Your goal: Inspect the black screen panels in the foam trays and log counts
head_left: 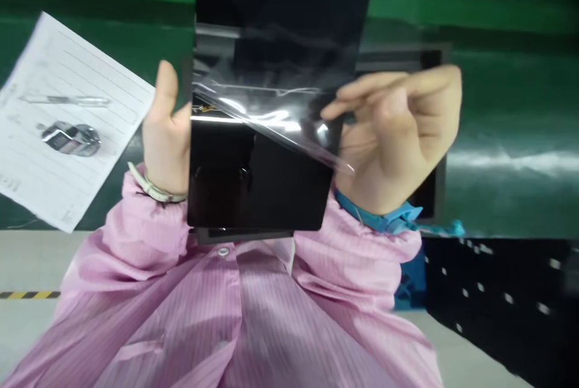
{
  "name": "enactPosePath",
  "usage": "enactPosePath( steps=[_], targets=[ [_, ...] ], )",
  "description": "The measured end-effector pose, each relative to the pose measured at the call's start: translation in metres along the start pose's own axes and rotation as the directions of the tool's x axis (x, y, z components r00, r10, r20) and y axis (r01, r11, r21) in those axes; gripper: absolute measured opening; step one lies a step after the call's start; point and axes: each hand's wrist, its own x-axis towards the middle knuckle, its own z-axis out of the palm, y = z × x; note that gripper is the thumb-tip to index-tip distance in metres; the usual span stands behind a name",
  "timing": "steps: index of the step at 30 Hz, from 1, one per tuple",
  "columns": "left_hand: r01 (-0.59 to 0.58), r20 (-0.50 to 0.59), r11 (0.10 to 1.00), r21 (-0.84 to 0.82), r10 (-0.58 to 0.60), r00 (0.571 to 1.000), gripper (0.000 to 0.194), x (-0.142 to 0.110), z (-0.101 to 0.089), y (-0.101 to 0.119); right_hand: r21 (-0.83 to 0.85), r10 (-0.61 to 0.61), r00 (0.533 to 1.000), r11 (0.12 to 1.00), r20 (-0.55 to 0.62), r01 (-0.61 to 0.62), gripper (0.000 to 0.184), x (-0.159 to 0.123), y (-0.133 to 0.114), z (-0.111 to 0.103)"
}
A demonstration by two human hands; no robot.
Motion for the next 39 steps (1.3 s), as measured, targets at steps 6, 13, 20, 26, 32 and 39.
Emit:
enactPosePath(
  steps=[6,13,20,26,32,39],
  targets=[
    [0.093,0.097,0.996,0.001,-0.092,0.991,0.036,-0.020,-0.004,0.004,0.329,-0.070,0.986,0.937,-0.154,0.118,0.006,0.000,0.011,-0.004],
    [0.097,0.014,0.984,-0.150,-0.096,0.995,0.035,-0.038,0.002,0.000,0.277,-0.143,0.976,0.943,-0.167,0.186,0.012,0.000,0.018,-0.015],
    [0.012,-0.128,0.997,-0.074,-0.022,0.992,0.030,-0.042,0.007,0.012,0.183,-0.120,0.961,0.969,-0.249,0.169,0.019,-0.009,0.026,-0.027],
    [0.024,-0.163,0.995,-0.098,-0.040,0.986,0.036,-0.042,0.009,0.011,0.156,-0.105,0.975,0.978,-0.195,0.136,0.016,-0.013,0.020,-0.026],
    [-0.019,-0.124,0.993,-0.115,0.005,0.992,0.030,-0.043,0.008,0.006,0.177,-0.136,0.971,0.969,-0.195,0.171,0.015,-0.008,0.018,-0.024],
    [-0.010,-0.151,0.995,-0.104,-0.006,0.989,0.028,-0.048,0.010,0.003,0.172,-0.158,0.982,0.970,-0.105,0.175,0.015,-0.010,0.020,-0.035]
  ],
)
